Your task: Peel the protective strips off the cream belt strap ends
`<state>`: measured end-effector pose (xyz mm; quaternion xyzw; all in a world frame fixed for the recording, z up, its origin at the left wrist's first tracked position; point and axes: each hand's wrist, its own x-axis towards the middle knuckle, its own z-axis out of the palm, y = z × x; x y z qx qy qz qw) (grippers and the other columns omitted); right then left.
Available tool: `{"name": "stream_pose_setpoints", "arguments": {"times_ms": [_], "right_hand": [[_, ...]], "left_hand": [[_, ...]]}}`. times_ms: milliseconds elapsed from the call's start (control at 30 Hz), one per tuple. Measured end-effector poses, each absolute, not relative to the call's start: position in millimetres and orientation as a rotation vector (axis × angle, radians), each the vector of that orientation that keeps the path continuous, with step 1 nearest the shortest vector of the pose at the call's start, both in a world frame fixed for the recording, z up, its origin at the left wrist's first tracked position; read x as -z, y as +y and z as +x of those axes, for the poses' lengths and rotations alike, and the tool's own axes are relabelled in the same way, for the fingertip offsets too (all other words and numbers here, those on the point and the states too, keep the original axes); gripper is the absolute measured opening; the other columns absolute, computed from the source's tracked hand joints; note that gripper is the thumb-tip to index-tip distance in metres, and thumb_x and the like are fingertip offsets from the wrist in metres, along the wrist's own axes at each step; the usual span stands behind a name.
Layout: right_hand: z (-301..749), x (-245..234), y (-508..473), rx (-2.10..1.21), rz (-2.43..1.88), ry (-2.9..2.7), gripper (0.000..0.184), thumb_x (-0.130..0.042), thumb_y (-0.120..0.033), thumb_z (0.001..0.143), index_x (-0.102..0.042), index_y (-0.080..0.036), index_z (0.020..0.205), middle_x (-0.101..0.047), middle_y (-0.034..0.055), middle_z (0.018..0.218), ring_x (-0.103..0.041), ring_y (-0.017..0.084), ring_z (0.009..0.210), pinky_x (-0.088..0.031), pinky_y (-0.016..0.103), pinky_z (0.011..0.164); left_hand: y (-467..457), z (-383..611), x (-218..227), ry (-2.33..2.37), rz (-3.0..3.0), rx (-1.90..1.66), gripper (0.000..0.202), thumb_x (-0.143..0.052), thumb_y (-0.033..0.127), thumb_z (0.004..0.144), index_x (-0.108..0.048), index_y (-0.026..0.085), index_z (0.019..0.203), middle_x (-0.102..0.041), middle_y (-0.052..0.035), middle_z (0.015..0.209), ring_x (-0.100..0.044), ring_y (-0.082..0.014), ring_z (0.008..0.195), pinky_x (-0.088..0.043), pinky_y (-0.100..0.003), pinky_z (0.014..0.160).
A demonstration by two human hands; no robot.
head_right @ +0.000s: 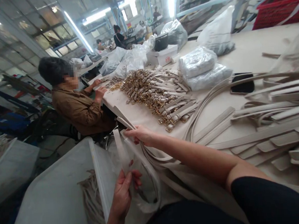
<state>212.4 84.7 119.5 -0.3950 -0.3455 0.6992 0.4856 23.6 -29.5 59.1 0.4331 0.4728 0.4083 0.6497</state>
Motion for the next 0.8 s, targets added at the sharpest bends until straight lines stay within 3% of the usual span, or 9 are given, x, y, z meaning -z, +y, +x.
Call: {"name": "stream_pose_setpoints", "arguments": {"times_ms": [200,267,333,433,633,800], "right_hand": [[214,-115,87,-1.795,-0.760,-0.988,0.043,-0.082,-0.047,0.066,-0.071,-0.011,0.087,-0.034,-0.0112,0.044,-0.022,0.005,0.042,-0.021,0.021,0.042],[210,-116,86,-1.740,-0.798,-1.005,0.045,-0.082,-0.048,0.065,-0.072,-0.010,0.088,-0.043,-0.0083,0.048,-0.027,0.004,0.043,-0.022,0.020,0.042],[204,-118,81,-1.662,-0.867,-1.018,0.042,-0.083,-0.048,0.064,-0.071,-0.012,0.083,-0.049,-0.0063,0.054,-0.033,0.005,0.045,-0.024,0.020,0.042],[195,-127,63,-1.601,-0.947,-1.156,0.039,-0.081,-0.051,0.070,-0.067,-0.016,0.080,-0.045,-0.0079,0.052,-0.035,0.005,0.042,-0.027,0.021,0.041],[212,-159,41,-1.424,-0.984,-1.706,0.033,-0.075,-0.047,0.082,-0.070,-0.016,0.075,-0.061,0.0002,0.058,-0.054,0.012,0.050,-0.041,0.023,0.047],[219,-168,46,-1.293,-1.024,-1.639,0.037,-0.080,-0.054,0.077,-0.071,-0.019,0.068,-0.071,0.0060,0.069,-0.063,0.018,0.060,-0.049,0.028,0.052]], "left_hand": [[-27,19,-39,1.126,1.036,-0.833,0.040,-0.070,0.061,0.082,-0.076,0.038,0.114,-0.074,-0.0036,0.083,-0.061,-0.0188,0.060,-0.048,-0.031,0.055],[-21,19,-39,1.120,1.070,-0.801,0.046,-0.068,0.066,0.081,-0.075,0.034,0.114,-0.075,-0.0049,0.090,-0.067,-0.0223,0.069,-0.053,-0.034,0.064],[-14,25,-45,1.074,1.126,-0.862,0.052,-0.069,0.067,0.080,-0.072,0.029,0.116,-0.075,-0.0063,0.101,-0.070,-0.0265,0.089,-0.056,-0.037,0.082],[-5,44,-66,1.028,1.184,-1.042,0.058,-0.073,0.067,0.076,-0.067,0.026,0.116,-0.073,-0.0077,0.110,-0.067,-0.0298,0.104,-0.052,-0.041,0.094],[0,64,-102,0.984,1.236,-1.159,0.042,-0.059,0.063,0.090,-0.059,0.021,0.094,-0.065,-0.0019,0.069,-0.059,-0.0178,0.064,-0.049,-0.032,0.067],[-16,49,-107,0.917,1.354,-1.053,0.034,-0.048,0.054,0.097,-0.055,0.021,0.089,-0.062,-0.0015,0.071,-0.061,-0.0173,0.067,-0.049,-0.032,0.071]]}}
